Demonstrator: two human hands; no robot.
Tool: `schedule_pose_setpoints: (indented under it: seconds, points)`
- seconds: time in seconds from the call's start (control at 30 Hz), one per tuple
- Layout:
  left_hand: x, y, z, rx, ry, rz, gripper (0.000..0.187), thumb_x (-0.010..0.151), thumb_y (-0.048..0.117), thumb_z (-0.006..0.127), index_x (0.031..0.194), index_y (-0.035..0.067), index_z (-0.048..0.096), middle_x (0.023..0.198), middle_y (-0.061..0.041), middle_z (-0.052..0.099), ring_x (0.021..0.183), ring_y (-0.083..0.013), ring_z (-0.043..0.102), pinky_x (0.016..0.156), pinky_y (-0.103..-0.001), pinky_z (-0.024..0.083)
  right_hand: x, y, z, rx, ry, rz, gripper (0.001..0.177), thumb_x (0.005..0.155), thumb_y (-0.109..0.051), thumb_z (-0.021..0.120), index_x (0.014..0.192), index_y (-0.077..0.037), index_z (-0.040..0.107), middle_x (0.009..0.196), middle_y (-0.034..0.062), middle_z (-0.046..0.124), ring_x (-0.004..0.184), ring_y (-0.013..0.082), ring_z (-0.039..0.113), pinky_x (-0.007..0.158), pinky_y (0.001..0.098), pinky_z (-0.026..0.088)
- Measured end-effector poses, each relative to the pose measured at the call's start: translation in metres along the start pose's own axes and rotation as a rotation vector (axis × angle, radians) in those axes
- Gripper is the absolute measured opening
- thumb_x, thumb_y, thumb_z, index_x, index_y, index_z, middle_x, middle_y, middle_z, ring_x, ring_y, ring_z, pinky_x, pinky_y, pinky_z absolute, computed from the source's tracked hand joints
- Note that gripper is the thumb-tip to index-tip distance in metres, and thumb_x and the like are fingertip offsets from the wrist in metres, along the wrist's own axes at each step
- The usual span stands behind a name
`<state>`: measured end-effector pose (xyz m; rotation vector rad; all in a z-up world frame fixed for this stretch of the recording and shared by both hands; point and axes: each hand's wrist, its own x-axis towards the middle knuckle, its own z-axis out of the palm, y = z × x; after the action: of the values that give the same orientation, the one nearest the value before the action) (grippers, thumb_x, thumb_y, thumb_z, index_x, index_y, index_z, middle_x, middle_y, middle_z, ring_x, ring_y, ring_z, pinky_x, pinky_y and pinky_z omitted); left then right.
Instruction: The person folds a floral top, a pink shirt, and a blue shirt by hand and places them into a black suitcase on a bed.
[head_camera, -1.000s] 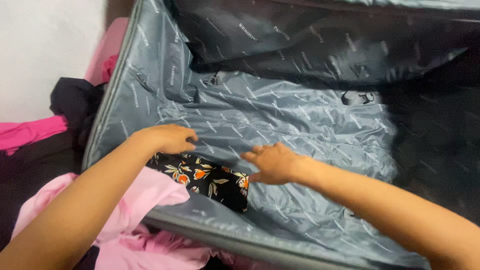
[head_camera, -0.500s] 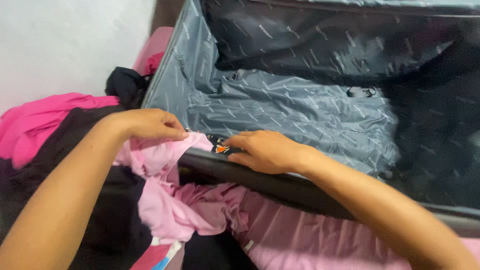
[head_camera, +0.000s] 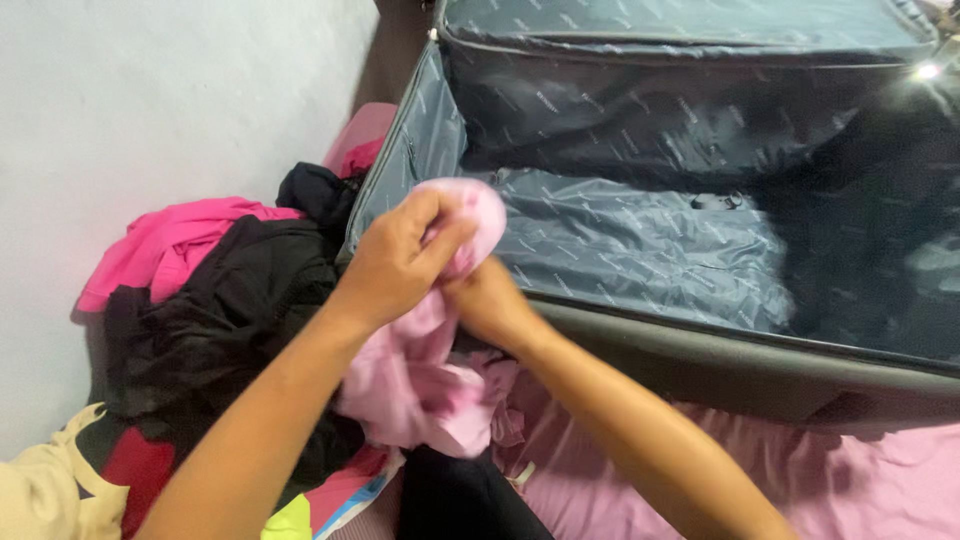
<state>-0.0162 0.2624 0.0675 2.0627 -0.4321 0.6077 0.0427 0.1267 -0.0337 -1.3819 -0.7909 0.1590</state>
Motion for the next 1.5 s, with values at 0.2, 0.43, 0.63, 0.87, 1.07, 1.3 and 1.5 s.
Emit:
schedule_pose_setpoints:
  seconds: [0.2,0.43,0.63,0.87,1.07,1.3,1.5]
  points:
    - [0.025,0.042,0.048,-0.109,0.059,0.274,0.060,0.083,0.030,0.082,0.124,0.001,0.050,0.119,-0.014,0.060,0.101,-0.0274,0.062,0.089,-0.032,0.051,-0.019,-0.080,-0.134,0.576,0.532,0.354,0.036,0.097,-0.039,0.053,0.117,-0.012,0.066,0.108,0.0062,0.072,0.098,0.0227,0.069,0.081,0.0425,0.058]
    - [0.021,0.051,0.162,-0.311,-0.317,-0.314,0.022,0.096,0.020,0.062,0.114,0.009,0.069,0.094,-0.001,0.072,0.082,-0.0124,0.063,0.078,-0.028,0.052,-0.119,-0.148,-0.250,0.698,0.593,0.044,0.024,0.103,-0.032,0.059,0.120,-0.016,0.062,0.119,0.0047,0.070,0.113,0.0224,0.068,0.101,0.0444,0.056]
    - [0.033,0.070,0.198,-1.042,-0.377,-0.580,0.026,0.100,0.023,0.057,0.117,0.004,0.064,0.107,-0.007,0.067,0.095,-0.0118,0.064,0.084,-0.028,0.054,-0.200,-0.193,-0.297,0.575,0.723,0.195,0.026,0.096,-0.022,0.061,0.120,-0.012,0.066,0.112,0.0069,0.071,0.105,0.0228,0.069,0.096,0.0423,0.057]
    - [0.053,0.083,0.179,-0.886,-0.303,-0.542,0.042,0.091,0.015,0.068,0.129,0.007,0.054,0.115,-0.011,0.066,0.104,-0.0200,0.065,0.089,-0.037,0.056,-0.232,-0.224,-0.331,0.425,0.712,0.051,0.029,0.101,-0.020,0.064,0.126,-0.007,0.060,0.120,0.0085,0.069,0.111,0.0217,0.069,0.102,0.0411,0.055]
    - [0.045,0.063,0.188,-0.437,-0.296,-0.221,0.085,0.081,0.016,0.081,0.151,0.010,0.034,0.147,-0.011,0.045,0.132,-0.0261,0.047,0.106,-0.048,0.045,-0.217,-0.187,-0.327,0.588,0.681,0.040,0.023,0.105,-0.016,0.059,0.126,-0.005,0.061,0.121,0.0077,0.068,0.113,0.0195,0.068,0.101,0.0357,0.056]
    - [-0.057,0.065,0.227,0.326,0.116,0.248,0.045,0.085,0.018,0.073,0.128,0.008,0.064,0.136,-0.017,0.056,0.129,-0.0350,0.050,0.108,-0.047,0.040,-0.201,-0.138,-0.258,0.207,0.615,0.151,0.026,0.096,-0.012,0.065,0.121,-0.007,0.064,0.116,0.0044,0.066,0.107,0.0146,0.064,0.094,0.0310,0.053]
    - [-0.103,0.077,0.269,0.245,-0.034,0.563,0.022,0.087,0.022,0.076,0.107,0.015,0.069,0.109,-0.003,0.064,0.105,-0.0229,0.058,0.092,-0.045,0.041,-0.237,-0.114,-0.221,-1.080,0.643,-0.133,0.032,0.090,-0.004,0.072,0.120,-0.001,0.062,0.119,0.0163,0.063,0.111,0.0259,0.062,0.098,0.0368,0.050]
